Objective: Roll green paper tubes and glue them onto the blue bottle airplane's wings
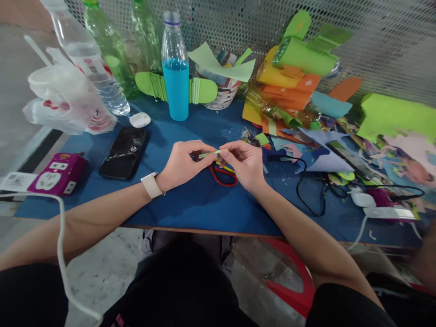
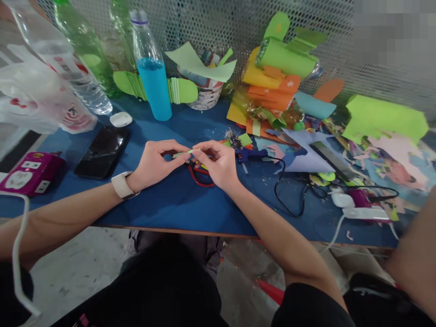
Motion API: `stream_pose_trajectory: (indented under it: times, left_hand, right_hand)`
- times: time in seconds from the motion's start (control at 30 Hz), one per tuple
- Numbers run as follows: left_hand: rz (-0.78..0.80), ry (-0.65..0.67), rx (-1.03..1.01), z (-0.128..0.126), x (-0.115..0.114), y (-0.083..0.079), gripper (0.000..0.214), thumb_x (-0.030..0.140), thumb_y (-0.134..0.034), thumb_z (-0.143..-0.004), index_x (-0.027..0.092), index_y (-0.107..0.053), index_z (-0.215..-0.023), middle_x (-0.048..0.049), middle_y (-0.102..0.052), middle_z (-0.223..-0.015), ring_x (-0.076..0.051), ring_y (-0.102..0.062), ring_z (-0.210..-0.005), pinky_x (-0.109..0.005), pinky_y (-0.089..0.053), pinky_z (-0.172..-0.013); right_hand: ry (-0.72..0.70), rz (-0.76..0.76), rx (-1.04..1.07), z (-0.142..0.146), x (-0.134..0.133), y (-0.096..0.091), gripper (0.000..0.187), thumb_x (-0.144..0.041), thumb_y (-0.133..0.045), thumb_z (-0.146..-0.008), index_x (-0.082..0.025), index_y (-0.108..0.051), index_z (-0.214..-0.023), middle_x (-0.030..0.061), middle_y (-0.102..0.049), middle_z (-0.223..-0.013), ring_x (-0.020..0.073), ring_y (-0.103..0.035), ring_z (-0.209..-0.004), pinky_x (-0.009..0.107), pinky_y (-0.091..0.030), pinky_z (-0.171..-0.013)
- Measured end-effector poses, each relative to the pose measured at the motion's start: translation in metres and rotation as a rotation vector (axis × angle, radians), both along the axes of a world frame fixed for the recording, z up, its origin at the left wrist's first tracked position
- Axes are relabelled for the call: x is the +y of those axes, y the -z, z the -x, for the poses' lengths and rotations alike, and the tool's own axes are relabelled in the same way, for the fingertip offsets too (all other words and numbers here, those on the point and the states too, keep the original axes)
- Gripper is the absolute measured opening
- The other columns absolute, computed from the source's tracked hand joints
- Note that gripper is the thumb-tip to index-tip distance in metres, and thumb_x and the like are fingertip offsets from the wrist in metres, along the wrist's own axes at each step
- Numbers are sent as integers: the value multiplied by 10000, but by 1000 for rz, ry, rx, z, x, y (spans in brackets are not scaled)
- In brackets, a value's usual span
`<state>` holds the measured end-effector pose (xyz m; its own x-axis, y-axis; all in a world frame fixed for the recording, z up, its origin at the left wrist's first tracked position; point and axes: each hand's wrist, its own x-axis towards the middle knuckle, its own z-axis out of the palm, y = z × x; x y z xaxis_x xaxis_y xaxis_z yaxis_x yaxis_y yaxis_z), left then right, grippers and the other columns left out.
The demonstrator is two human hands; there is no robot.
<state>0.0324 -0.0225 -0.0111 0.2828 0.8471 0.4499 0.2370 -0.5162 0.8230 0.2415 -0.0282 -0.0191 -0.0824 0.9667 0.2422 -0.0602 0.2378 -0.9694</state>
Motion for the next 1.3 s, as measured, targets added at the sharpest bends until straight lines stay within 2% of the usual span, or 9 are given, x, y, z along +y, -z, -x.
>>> stream_pose_trajectory:
  times: [0.27,0.5,0.63,0.8,1.0,1.3]
  left_hand:
    - [31,41,-17,1,1,0,190,382,-829,-1001,214,-905,-956,-62,-848,-849,-155,-674,-643,-304,-485,-603]
    - [14,47,2,0,2,1,170,362,-824,-999,224,-911,-949,-57,-846,-854,-157,-668,-676,-305,-472,-619]
    - [4,49,10,-1,2,1,173,360,-820,-1001,223,-908,-941,-57,-847,-861,-154,-649,-678,-304,-463,-619]
    - [-17,54,6,1,2,1,167,345,-832,-1013,207,-913,-967,-50,-846,-870,-138,-637,-680,-293,-457,-628]
    - [-81,59,40,1,3,3,154,311,-822,-1030,189,-910,-1001,-62,-854,-892,-145,-675,-703,-278,-494,-647]
    - [-231,70,61,2,5,9,106,269,-825,-1055,191,-897,-1048,-52,-855,-934,-127,-712,-732,-237,-554,-675]
  right_hand:
    - [-18,-38,-49,-3,-1,-1,452,-647,-1010,-789,-244,-838,-898,4,-800,-797,150,-732,-642,304,-682,-602]
    - [39,-244,-252,-12,1,-2,379,-631,-970,-865,-265,-878,-903,31,-815,-878,170,-740,-721,304,-594,-603]
    - [51,-301,-323,-16,3,-2,369,-643,-911,-927,-276,-876,-897,42,-835,-909,193,-750,-794,325,-605,-648]
    - [49,-311,-323,-17,4,0,350,-617,-914,-938,-272,-874,-893,38,-836,-906,187,-750,-783,325,-616,-660]
    - [-12,-381,-311,-21,8,0,216,-476,-902,-989,-273,-878,-924,32,-842,-909,181,-781,-811,292,-637,-665]
    - [6,-371,-307,-21,8,-2,251,-516,-912,-971,-271,-899,-918,31,-854,-890,169,-778,-756,286,-649,-654]
